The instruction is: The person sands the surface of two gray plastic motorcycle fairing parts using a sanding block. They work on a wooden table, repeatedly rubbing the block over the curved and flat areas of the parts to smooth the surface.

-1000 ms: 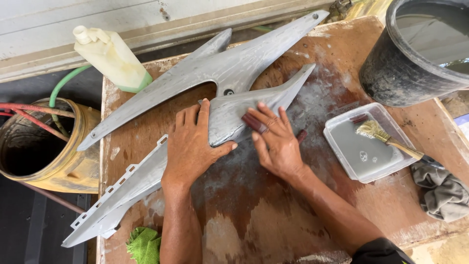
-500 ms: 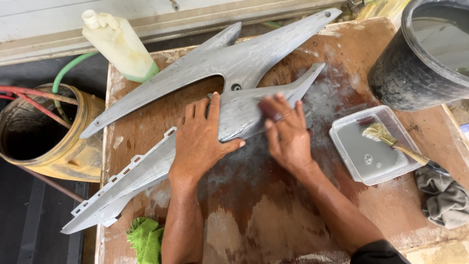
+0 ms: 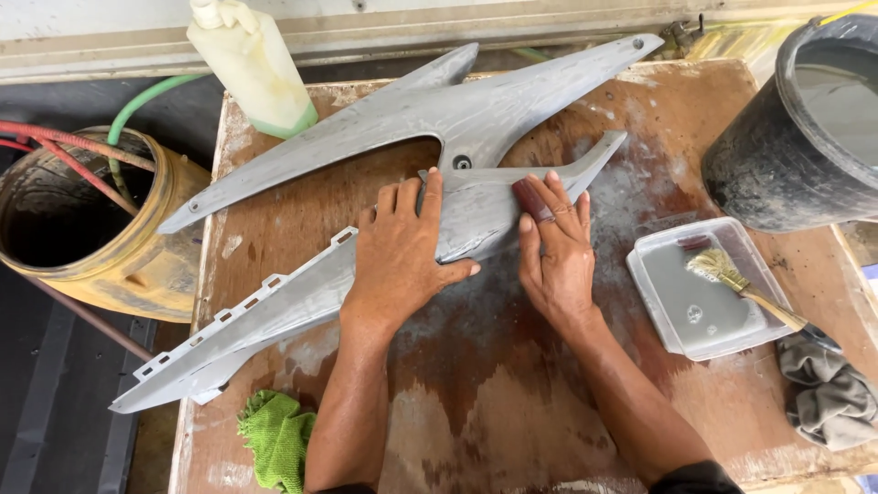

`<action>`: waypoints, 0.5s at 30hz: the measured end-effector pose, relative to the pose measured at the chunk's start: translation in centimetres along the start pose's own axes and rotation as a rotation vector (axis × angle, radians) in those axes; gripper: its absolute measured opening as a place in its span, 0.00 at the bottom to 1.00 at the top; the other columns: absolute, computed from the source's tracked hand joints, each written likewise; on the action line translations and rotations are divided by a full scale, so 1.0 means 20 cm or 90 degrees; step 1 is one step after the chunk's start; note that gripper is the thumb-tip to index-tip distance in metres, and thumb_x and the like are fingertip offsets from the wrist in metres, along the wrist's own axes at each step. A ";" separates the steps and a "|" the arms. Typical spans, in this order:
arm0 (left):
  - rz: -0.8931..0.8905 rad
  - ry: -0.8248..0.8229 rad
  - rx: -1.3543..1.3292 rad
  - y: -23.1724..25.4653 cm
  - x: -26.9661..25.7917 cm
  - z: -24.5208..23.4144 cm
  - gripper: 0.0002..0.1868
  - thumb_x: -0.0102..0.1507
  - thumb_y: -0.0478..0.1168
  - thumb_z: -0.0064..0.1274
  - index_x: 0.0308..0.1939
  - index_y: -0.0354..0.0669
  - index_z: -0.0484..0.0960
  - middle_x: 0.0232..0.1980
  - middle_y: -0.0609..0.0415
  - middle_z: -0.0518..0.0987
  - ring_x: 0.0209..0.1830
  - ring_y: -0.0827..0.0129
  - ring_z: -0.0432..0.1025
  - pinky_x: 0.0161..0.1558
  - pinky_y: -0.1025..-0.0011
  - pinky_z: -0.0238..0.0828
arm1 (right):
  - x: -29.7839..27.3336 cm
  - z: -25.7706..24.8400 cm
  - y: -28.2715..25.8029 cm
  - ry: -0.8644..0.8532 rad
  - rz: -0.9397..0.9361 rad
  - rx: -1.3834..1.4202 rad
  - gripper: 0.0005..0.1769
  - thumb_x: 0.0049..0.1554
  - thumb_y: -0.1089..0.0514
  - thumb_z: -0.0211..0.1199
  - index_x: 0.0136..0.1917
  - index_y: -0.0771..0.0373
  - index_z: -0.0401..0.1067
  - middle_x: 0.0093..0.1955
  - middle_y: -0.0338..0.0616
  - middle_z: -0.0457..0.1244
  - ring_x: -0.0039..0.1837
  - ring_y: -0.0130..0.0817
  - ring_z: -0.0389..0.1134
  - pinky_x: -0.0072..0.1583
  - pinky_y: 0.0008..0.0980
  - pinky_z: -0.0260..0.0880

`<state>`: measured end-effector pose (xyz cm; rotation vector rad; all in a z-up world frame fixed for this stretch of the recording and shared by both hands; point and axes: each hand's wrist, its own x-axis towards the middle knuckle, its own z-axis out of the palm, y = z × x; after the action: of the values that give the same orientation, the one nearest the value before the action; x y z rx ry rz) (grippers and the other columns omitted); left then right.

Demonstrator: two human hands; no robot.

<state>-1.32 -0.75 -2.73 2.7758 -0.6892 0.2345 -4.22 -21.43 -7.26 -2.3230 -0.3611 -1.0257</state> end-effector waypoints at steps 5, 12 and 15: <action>-0.011 -0.013 0.020 0.01 0.00 0.01 0.63 0.48 0.66 0.67 0.77 0.35 0.58 0.63 0.42 0.67 0.65 0.49 0.60 0.56 0.47 0.64 | -0.07 0.04 -0.11 -0.047 -0.048 0.036 0.21 0.67 0.52 0.50 0.69 0.59 0.72 0.72 0.46 0.63 0.78 0.48 0.57 0.79 0.51 0.36; -0.005 -0.012 0.028 0.02 0.00 -0.01 0.64 0.48 0.68 0.67 0.76 0.34 0.58 0.63 0.42 0.66 0.65 0.49 0.60 0.55 0.48 0.64 | 0.01 -0.01 -0.05 -0.031 -0.024 0.020 0.19 0.68 0.55 0.52 0.69 0.60 0.72 0.73 0.45 0.63 0.78 0.45 0.58 0.79 0.47 0.37; -0.009 -0.018 0.031 0.00 0.00 0.00 0.63 0.48 0.67 0.66 0.76 0.35 0.58 0.64 0.43 0.66 0.66 0.50 0.60 0.56 0.49 0.64 | -0.06 0.07 -0.05 -0.074 -0.117 0.069 0.21 0.67 0.51 0.50 0.68 0.58 0.73 0.73 0.45 0.63 0.79 0.46 0.55 0.80 0.50 0.31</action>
<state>-1.29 -0.83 -2.78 2.8348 -0.6800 0.2115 -4.53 -19.84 -8.53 -2.2893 -0.6697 -0.9329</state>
